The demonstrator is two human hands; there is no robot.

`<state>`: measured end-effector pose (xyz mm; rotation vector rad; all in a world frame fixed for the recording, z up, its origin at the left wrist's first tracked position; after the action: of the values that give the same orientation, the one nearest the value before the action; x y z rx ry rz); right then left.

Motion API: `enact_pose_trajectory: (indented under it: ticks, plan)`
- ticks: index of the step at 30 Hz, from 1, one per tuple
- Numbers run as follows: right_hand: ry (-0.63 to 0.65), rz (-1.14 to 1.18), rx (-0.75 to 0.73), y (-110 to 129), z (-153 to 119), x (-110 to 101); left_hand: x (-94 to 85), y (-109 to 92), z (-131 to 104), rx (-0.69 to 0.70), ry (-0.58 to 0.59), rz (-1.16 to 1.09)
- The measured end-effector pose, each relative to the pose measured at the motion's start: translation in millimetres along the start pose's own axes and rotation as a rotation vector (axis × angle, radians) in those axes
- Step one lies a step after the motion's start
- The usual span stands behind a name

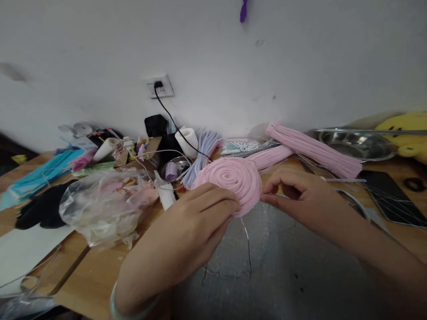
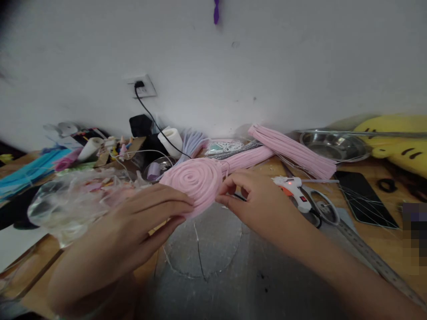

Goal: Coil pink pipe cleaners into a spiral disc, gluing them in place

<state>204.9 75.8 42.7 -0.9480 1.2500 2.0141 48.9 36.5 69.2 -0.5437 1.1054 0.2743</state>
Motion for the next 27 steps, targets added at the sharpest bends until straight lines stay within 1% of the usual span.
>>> enact_pose_trajectory:
  ticks: [3,6,9,10,11,13,16,19,21,24,27]
  plan:
    - [0.006,0.021,0.13,-8,-3,4,-0.5,0,1,-0.008,-0.017,-0.005]
    - [0.048,0.029,0.124,-12,-2,9,-0.2,-1,2,0.002,-0.023,0.003]
    - [0.168,0.222,0.128,-13,-1,20,-1.2,0,1,-0.027,-0.026,0.014]
    - [0.179,0.296,0.145,-13,-2,22,-2.5,0,0,-0.047,-0.034,0.01]
    - [0.176,0.356,0.163,-11,-3,23,-4.1,0,-2,-0.068,-0.042,0.002]
    - [0.129,0.415,0.183,-6,-7,20,-7.7,-2,-8,-0.089,-0.051,-0.028]
    - [0.033,0.417,0.149,9,-19,12,-14.2,-9,-19,-0.074,-0.054,-0.037]
    - [0.006,0.312,0.075,21,-29,10,-16.2,-15,-24,-0.031,-0.023,0.003]
    - [0.019,0.184,0.058,22,-32,14,-12.4,-15,-21,-0.005,0.006,0.035]
    - [0.036,-0.028,0.077,15,-29,12,-4.4,-9,-9,0.006,-0.023,0.102]
    - [0.055,-0.234,0.12,-3,-22,-8,4.0,-4,2,0.019,-0.06,0.139]
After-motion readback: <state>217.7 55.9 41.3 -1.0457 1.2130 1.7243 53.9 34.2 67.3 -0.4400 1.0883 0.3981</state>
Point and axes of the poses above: each hand's wrist, its own z-axis towards the middle knuckle, its own x-axis out of the palm, y = z × x, the point moved 7 cm from there along z, towards the middle knuckle, and after that the axes turned 8 degrees about -z, right-handed, at the moved point
